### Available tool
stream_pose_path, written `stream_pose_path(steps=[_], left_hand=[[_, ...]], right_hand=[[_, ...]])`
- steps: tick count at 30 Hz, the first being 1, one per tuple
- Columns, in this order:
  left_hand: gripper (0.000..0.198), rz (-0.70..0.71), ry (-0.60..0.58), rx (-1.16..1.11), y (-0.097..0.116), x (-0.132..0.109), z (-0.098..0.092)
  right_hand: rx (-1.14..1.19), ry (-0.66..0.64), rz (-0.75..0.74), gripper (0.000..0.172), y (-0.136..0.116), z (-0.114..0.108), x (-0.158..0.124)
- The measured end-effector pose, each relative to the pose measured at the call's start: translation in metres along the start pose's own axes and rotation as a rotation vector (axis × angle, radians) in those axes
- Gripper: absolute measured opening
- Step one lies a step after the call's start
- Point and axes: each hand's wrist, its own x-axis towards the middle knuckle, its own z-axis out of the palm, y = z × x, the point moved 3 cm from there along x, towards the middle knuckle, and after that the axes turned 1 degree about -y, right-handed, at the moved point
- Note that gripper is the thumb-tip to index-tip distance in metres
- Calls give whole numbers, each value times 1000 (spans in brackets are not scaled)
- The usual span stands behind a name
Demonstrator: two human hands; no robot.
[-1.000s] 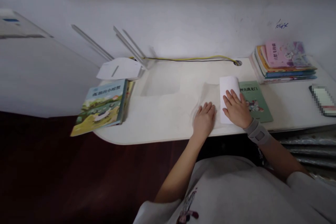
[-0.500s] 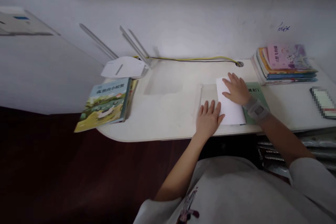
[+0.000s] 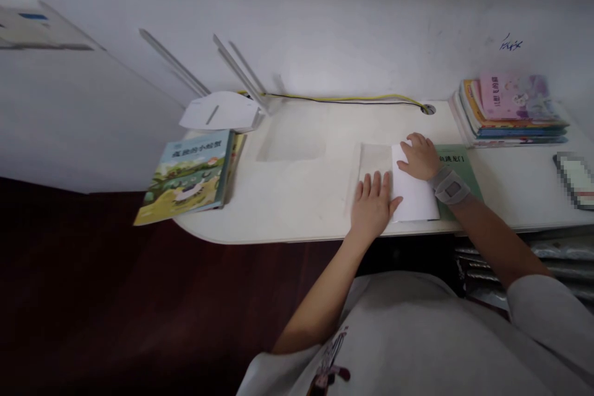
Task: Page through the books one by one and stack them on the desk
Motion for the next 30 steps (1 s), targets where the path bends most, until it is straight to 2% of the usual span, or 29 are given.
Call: stream_pose_path(steps=[8, 14, 17, 21, 23, 25, 28, 30], left_hand=[[76, 72, 9, -63, -3, -1, -2], [78, 102, 6, -62, 0, -3, -4], [76, 94, 9, -82, -2, -3, -5], [70, 108, 55, -109, -5, -7, -11], [64, 169, 104, -120, 3, -13, -15], [58, 277, 156, -119, 20, -22, -18], [46, 436, 213, -88, 52, -36, -14], [41, 469, 255, -54, 66, -41, -7]], right_hand=[[14, -24, -9, 37, 0, 1, -3], [76, 27, 39, 37, -7, 5, 2], [202, 17, 26, 41, 4, 6, 8], [454, 39, -51, 54, 34, 14, 9], [535, 74, -49, 59, 46, 21, 5], [578, 102, -34, 61, 51, 30, 0], [581, 125, -1, 61, 47, 40, -4], [563, 133, 15, 61, 44, 42, -4]])
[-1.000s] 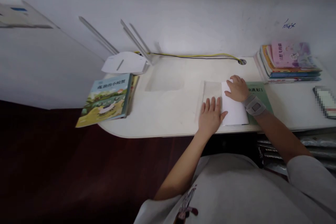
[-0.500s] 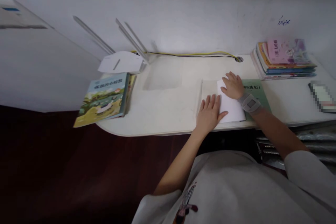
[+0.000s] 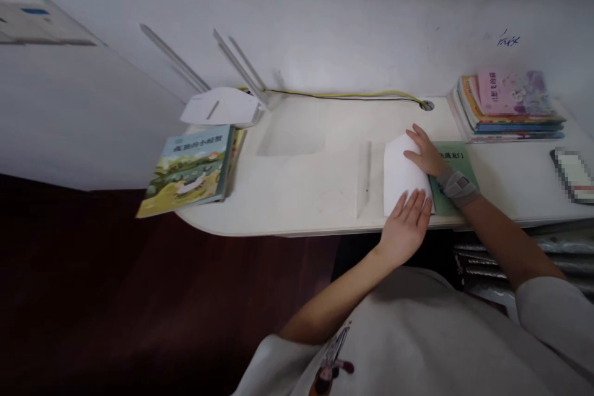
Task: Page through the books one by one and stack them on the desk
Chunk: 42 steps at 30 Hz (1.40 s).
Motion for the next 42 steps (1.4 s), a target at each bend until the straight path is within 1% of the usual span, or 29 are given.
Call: stream_pose_path(steps=[2, 6, 14, 20, 23, 26, 28, 31, 33, 38, 42], left_hand=[[40, -2, 42, 35, 5, -1, 8], [40, 8, 108, 44, 1, -6, 16], [33, 62, 203, 43, -1, -13, 9], [31, 49, 177, -5, -2, -13, 9], [30, 56, 200, 18, 0, -13, 7], [28, 48, 222, 36, 2, -12, 3], [29, 35, 216, 40, 4, -10, 0], [32, 24, 191, 65, 5, -5, -2], [31, 36, 184, 87, 6, -3, -3], [29, 46, 197, 122, 3, -6, 0], [31, 20, 154, 101, 1, -11, 4]], right_hand=[[-10, 5, 0, 61, -1, 1, 1], [-11, -6, -12, 63, 0, -1, 4], [29, -5, -109, 55, -1, 3, 6], [127, 51, -131, 55, -1, 2, 1], [142, 35, -167, 46, -2, 1, -2], [120, 33, -193, 31, -2, 0, -2], [106, 28, -218, 22, -2, 0, -1], [96, 11, -233, 17, -3, 1, 0], [106, 5, -219, 19, -4, 1, -1], [119, -36, -188, 41, -7, 2, -3], [75, -77, -180, 48, -5, 5, -2]])
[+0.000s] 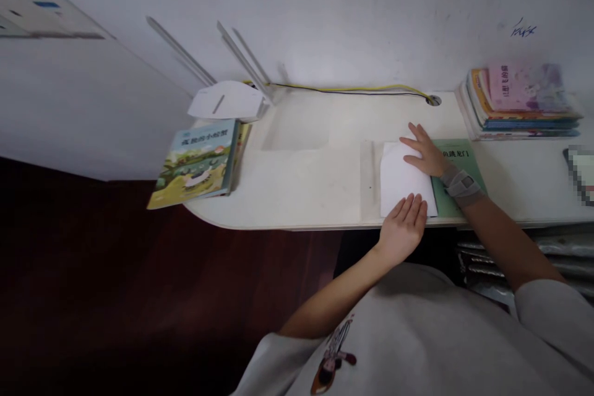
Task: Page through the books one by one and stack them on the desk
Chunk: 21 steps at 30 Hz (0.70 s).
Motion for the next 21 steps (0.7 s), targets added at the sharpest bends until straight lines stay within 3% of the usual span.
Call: stream_pose_path(steps=[7, 16, 21], left_hand=[[33, -4, -10, -46, 4, -2, 1], [33, -68, -3, -26, -3, -8, -5], [37, 4, -55, -16, 4, 6, -5]], right_hand=[[-39, -55, -13, 37, -1, 1, 0], [-12, -17, 27, 67, -8, 3, -2], [31, -8, 49, 66, -5, 5, -12]])
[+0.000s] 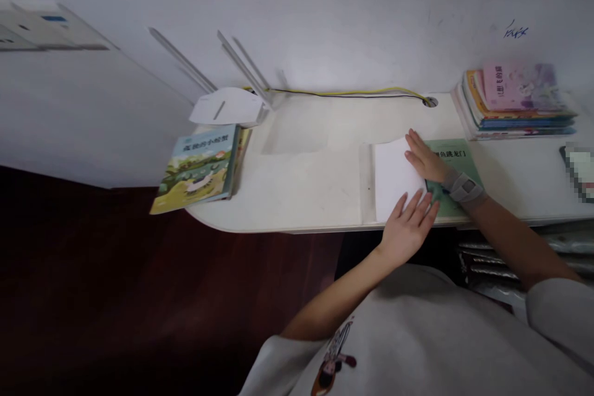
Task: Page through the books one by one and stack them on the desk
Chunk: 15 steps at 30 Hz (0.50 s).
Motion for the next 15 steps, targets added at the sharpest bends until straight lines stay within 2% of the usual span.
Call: stream_pose_path(steps=[6, 15], left_hand=[[30, 34, -22, 18, -4, 4, 7], [35, -15, -89, -3, 2, -3, 12]], right_hand=[[-68, 8, 24, 62, -4, 2, -7], [-294, -47, -25, 56, -17, 8, -10]])
